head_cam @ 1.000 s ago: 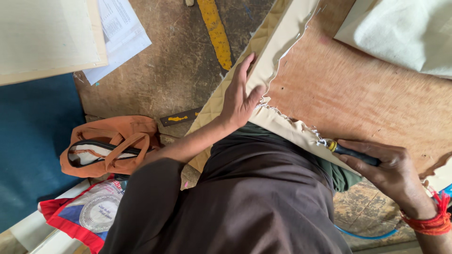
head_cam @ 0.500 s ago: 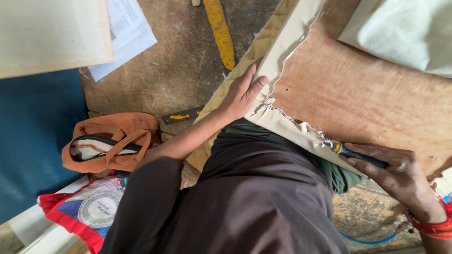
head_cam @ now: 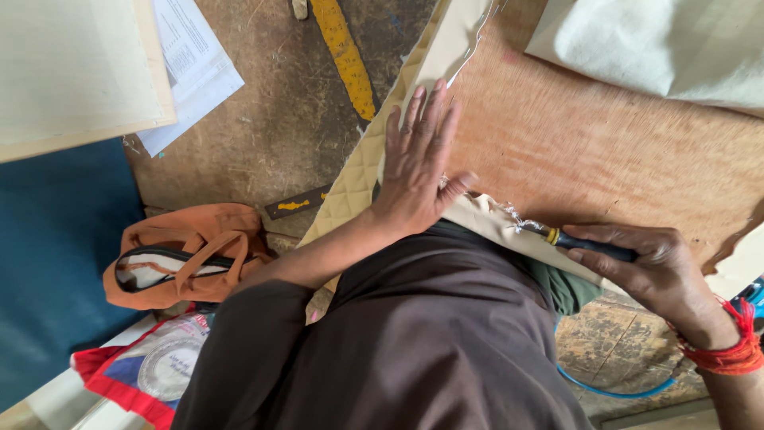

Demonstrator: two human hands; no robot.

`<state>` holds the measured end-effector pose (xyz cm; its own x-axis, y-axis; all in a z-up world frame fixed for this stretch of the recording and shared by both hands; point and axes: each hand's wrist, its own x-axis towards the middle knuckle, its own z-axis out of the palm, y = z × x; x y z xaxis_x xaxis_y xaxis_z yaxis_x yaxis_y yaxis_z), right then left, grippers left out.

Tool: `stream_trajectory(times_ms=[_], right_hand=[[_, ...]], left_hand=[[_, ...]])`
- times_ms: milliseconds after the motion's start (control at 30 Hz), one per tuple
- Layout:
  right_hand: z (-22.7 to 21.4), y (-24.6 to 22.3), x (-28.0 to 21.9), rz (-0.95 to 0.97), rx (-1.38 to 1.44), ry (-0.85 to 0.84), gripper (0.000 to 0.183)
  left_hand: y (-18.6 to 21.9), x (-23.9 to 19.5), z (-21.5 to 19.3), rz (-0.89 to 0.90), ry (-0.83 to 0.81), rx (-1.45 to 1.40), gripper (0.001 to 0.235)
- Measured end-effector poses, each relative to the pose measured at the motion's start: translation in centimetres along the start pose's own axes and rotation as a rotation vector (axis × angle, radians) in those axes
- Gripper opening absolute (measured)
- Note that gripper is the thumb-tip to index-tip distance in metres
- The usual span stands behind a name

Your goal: The person removes fabric from a rectangular frame using a screwdriver and pliers. They pry up staples and pull the fabric away from the frame edges, working around the perimeter.

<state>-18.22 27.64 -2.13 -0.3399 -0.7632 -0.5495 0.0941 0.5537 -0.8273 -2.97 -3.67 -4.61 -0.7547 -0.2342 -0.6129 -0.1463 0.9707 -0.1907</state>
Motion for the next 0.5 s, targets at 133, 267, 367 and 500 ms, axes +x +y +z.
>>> stream_trajectory(times_ms=[133, 267, 367, 500], right_hand=[[0.1, -1.1, 1.3, 0.027, -0.123, 0.04, 0.034], [0.0, -3.6, 1.7, 0.051, -0.115, 0.06, 0.033], [-0.3, -6.7, 2.5, 0.168, -0.326, 0.05, 0.032], [0.3, -10.5, 2.0, 0.149, -0.888, -0.028, 0.033]], left_hand=[[-0.4, -0.2, -2.4, 0.219, 0.42, -0.46, 0.13], [-0.3, -0.8, -2.0, 0.23, -0.088, -0.222, 0.148], [-0.3, -0.3, -0.7, 0.276, 0.338, -0.45, 0.149], [0.6, 0.9, 1.7, 0.316, 0.602, -0.526, 0.148]])
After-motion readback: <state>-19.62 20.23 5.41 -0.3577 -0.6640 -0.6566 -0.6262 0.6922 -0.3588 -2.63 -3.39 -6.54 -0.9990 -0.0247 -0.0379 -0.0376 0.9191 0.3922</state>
